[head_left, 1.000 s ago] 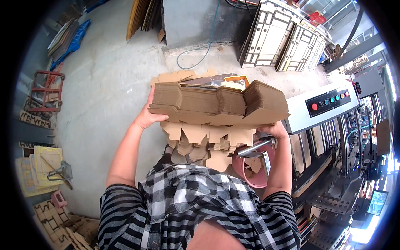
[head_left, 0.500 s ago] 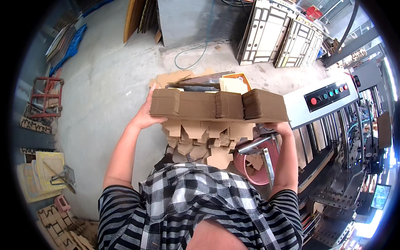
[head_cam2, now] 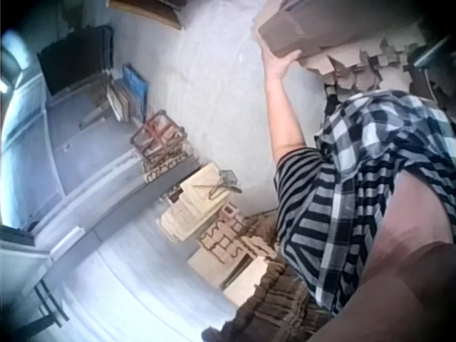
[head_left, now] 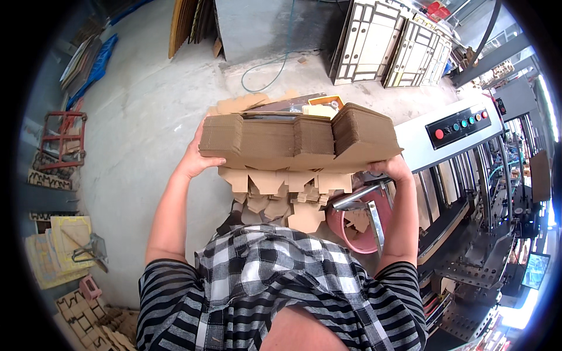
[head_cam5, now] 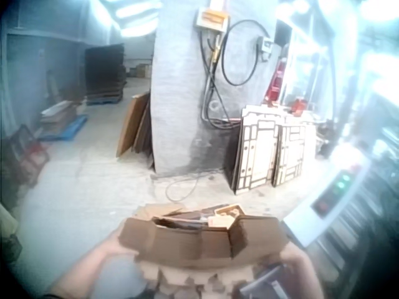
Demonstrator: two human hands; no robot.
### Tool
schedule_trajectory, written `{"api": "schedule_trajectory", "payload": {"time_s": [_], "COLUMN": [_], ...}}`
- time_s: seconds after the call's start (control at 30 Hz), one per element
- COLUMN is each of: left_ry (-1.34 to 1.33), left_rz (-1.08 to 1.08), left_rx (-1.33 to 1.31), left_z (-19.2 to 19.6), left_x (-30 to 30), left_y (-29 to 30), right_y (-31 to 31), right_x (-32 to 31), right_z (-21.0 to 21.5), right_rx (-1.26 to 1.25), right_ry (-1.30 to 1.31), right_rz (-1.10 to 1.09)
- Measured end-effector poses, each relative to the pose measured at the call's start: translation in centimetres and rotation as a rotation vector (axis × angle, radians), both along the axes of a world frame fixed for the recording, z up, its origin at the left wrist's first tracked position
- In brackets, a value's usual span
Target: The person repeatedly picks up stacks of flat cardboard pieces and places them into a machine hopper. The machine automatically folds and assembles the cardboard into box shapes. The person continues this cycle of loading and feeding the machine throughout the clip.
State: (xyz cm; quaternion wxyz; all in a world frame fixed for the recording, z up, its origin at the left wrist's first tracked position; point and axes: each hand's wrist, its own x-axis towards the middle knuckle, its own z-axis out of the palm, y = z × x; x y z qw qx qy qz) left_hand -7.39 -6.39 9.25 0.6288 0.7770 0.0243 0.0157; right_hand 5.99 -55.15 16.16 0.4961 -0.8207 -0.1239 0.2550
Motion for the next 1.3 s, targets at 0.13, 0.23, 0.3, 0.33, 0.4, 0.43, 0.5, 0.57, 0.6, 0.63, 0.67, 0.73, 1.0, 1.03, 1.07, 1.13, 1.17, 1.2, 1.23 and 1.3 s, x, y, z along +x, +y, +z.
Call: {"api": "schedule_trajectory", "payload": {"time_s": [0.13,0.23,0.3,0.33,0.4,0.43,0.5,0.57,0.6,0.63,0.67,0.73,1.0,1.03,1.07,1.13,1.17,1.2,1.23,1.3], "left_ry": [0.004,0.063,0.045,0.0,-0.092,-0.146,-0.241,-0.234,-0.23,-0.156,-0.082,-0.025,0.038,0.042,0.046,0.012,-0.004,-0.016,-0.024,-0.033], "left_rz": [-0.009,-0.043,-0.06,-0.068,-0.066,-0.07,-0.123,-0.239,-0.294,-0.336,-0.32,-0.256,-0.291,-0.271,-0.252,-0.173,-0.132,-0.103,-0.083,-0.078], "left_rx": [0.016,0.133,0.166,0.148,0.247,0.356,0.633,0.909,1.002,1.096,1.105,1.168,1.329,1.295,1.261,1.275,1.282,1.276,1.269,1.272], "left_z": [0.0,1.2,1.9,2.0,3.6,5.7,9.7,11.2,9.9,8.8,6.9,6.3,6.8,6.3,5.8,4.6,4.1,4.1,3.8,3.9], "left_x": [0.3,0.1,-0.3,-0.4,-0.7,-0.3,0.8,2.6,3.6,4.5,5.7,6.7,7.4,7.4,7.4,6.9,6.7,6.9,6.8,6.5], "left_y": [-0.2,0.0,0.5,1.2,1.7,0.8,-2.4,-7.9,-9.7,-11.0,-11.8,-13.5,-16.8,-16.9,-17.1,-17.2,-17.1,-17.3,-17.5,-17.8], "right_y": [1.7,0.9,0.6,0.3,1.0,0.8,-0.1,-0.5,-0.2,0.6,1.2,1.4,0.7,0.6,0.4,0.8,1.1,1.1,1.2,0.9], "right_x": [1.1,0.3,0.1,0.2,0.0,0.1,0.4,0.1,0.2,0.2,0.0,-0.2,-0.3,-0.3,-0.3,-0.2,0.0,0.3,0.4,0.5], "right_z": [-1.7,-2.0,-2.7,-3.0,-2.4,-2.4,-3.0,-3.2,-3.1,-2.8,-2.4,-2.6,-2.1,-2.3,-2.4,-1.1,-0.7,-0.9,-1.9,-2.7], "right_rx": [-0.219,-0.184,-0.215,-0.215,-0.237,-0.232,-0.229,-0.208,-0.186,-0.188,-0.195,-0.169,-0.219,-0.218,-0.218,-0.06,0.019,-0.052,-0.123,-0.171], "right_ry": [-0.233,-0.291,-0.243,-0.205,-0.193,-0.183,-0.154,-0.075,-0.043,-0.119,-0.196,-0.298,-0.224,-0.242,-0.261,-0.072,0.024,-0.068,-0.152,-0.245], "right_rz": [0.089,0.187,0.142,0.114,0.103,0.105,0.112,0.06,0.042,0.077,0.106,0.116,0.081,0.084,0.088,0.028,0.002,0.038,0.069,0.124]}}
